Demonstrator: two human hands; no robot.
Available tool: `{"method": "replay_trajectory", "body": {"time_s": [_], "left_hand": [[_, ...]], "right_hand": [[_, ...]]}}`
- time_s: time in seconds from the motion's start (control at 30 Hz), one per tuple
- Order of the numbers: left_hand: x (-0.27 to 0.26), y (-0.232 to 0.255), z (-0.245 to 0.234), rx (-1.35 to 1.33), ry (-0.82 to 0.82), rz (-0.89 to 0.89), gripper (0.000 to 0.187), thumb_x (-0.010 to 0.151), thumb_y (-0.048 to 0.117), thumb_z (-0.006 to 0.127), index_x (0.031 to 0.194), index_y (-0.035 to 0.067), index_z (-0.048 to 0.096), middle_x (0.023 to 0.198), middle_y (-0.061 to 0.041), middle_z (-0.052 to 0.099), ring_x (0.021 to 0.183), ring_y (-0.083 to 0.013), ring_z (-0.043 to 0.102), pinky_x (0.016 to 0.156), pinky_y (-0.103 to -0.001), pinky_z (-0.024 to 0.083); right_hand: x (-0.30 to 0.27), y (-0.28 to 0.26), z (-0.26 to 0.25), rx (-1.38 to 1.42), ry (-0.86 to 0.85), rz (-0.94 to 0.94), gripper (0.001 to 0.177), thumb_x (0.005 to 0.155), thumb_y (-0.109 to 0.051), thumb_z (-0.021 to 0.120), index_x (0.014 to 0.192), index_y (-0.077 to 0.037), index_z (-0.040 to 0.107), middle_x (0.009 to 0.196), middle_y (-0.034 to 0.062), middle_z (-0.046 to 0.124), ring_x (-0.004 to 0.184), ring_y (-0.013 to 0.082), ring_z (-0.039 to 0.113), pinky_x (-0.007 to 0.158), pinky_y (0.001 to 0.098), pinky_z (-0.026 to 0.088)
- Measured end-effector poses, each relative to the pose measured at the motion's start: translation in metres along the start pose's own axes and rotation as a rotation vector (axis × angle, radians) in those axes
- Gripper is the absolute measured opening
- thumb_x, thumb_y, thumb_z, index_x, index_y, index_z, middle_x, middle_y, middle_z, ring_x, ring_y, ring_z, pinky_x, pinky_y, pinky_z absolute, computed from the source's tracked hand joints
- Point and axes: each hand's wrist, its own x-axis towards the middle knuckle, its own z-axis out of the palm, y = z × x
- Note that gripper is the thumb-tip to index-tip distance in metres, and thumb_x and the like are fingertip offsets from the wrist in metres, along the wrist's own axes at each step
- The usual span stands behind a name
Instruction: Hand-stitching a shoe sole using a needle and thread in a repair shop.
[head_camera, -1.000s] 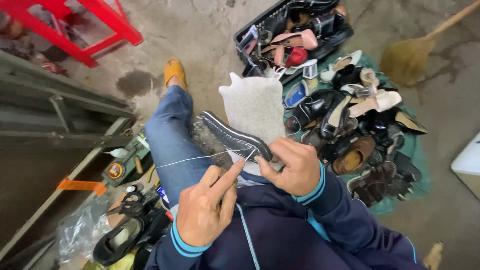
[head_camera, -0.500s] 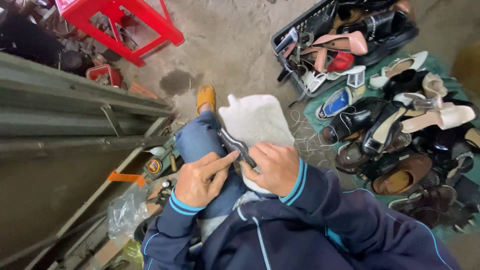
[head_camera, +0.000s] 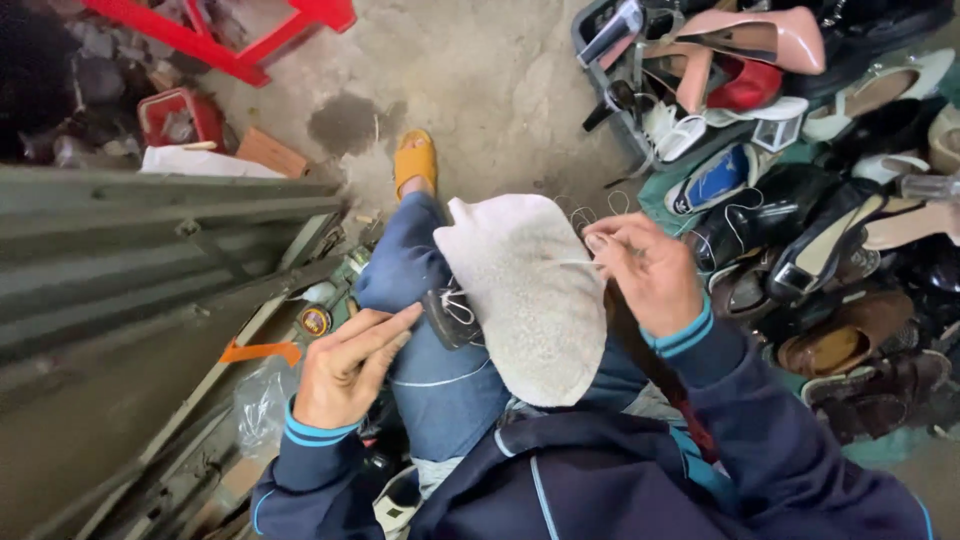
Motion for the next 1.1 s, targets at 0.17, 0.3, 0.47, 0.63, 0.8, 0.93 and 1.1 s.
{"method": "replay_trajectory", "body": {"time_s": [0.17, 0.3, 0.47, 0.63, 0.8, 0.93, 1.1], "left_hand": [[0.018, 0.002, -0.004, 0.048, -0.068, -0.012, 0.031, 0.093, 0.003, 0.067, 0.120, 0.011, 0.080, 0.086, -0.010, 0.076, 0.064, -0.0200, 0.068, 0.059, -0.035, 0.057], [0.006, -0.001, 0.001, 0.137, -0.208, -0.012, 0.030, 0.101, 0.011, 0.061, 0.129, 0.012, 0.072, 0.097, -0.001, 0.070, 0.075, -0.0138, 0.063, 0.067, -0.025, 0.053], [-0.018, -0.006, 0.009, 0.096, -0.158, -0.035, 0.032, 0.102, 0.010, 0.059, 0.133, 0.010, 0.068, 0.094, -0.002, 0.065, 0.066, -0.0127, 0.057, 0.058, -0.025, 0.047], [-0.020, -0.003, 0.008, 0.047, -0.123, -0.039, 0.030, 0.102, 0.010, 0.059, 0.131, 0.009, 0.069, 0.096, -0.004, 0.066, 0.069, -0.0144, 0.059, 0.060, -0.026, 0.048], [-0.017, -0.007, 0.002, 0.093, -0.109, -0.032, 0.029, 0.101, 0.008, 0.062, 0.128, 0.011, 0.072, 0.097, -0.003, 0.068, 0.072, -0.0157, 0.062, 0.062, -0.027, 0.049], [-0.019, -0.012, 0.008, 0.098, -0.074, -0.002, 0.027, 0.101, 0.011, 0.064, 0.126, 0.012, 0.072, 0.096, -0.002, 0.070, 0.074, -0.0156, 0.065, 0.062, -0.028, 0.052], [-0.017, 0.000, 0.015, 0.283, -0.073, -0.017, 0.022, 0.104, 0.021, 0.058, 0.120, 0.012, 0.070, 0.097, -0.001, 0.071, 0.078, -0.0207, 0.066, 0.066, -0.035, 0.055]], "right_hand": [[0.003, 0.007, -0.005, -0.826, 0.129, -0.333, 0.017, 0.091, -0.019, 0.081, 0.107, -0.017, 0.074, 0.116, 0.0019, 0.070, 0.104, 0.0277, 0.070, 0.086, 0.0394, 0.060], [0.005, -0.030, 0.020, -0.791, -0.005, -0.414, 0.017, 0.094, -0.019, 0.079, 0.087, -0.006, 0.069, 0.106, 0.0065, 0.074, 0.092, 0.0284, 0.065, 0.083, 0.0390, 0.053], [0.001, -0.049, 0.044, -0.768, -0.049, -0.561, 0.024, 0.097, -0.015, 0.076, 0.114, 0.001, 0.071, 0.115, 0.0121, 0.071, 0.105, 0.0311, 0.064, 0.094, 0.0408, 0.058], [0.001, -0.046, 0.069, -0.733, -0.197, -0.650, 0.027, 0.102, -0.016, 0.066, 0.123, -0.001, 0.068, 0.126, 0.0178, 0.066, 0.121, 0.0382, 0.059, 0.106, 0.0466, 0.050], [-0.003, -0.031, 0.077, -0.682, -0.384, -0.653, 0.010, 0.099, -0.018, 0.065, 0.095, -0.012, 0.071, 0.130, 0.0079, 0.066, 0.129, 0.0358, 0.054, 0.099, 0.0506, 0.045], [0.002, -0.055, 0.059, -0.173, -0.594, -0.279, 0.008, 0.098, -0.012, 0.063, 0.093, -0.007, 0.066, 0.127, 0.0127, 0.068, 0.122, 0.0314, 0.062, 0.108, 0.0432, 0.046], [0.000, -0.059, 0.045, 0.431, -0.697, 0.200, 0.015, 0.101, -0.012, 0.058, 0.092, -0.002, 0.063, 0.102, 0.0169, 0.073, 0.077, 0.0188, 0.068, 0.076, 0.0316, 0.060]]}}
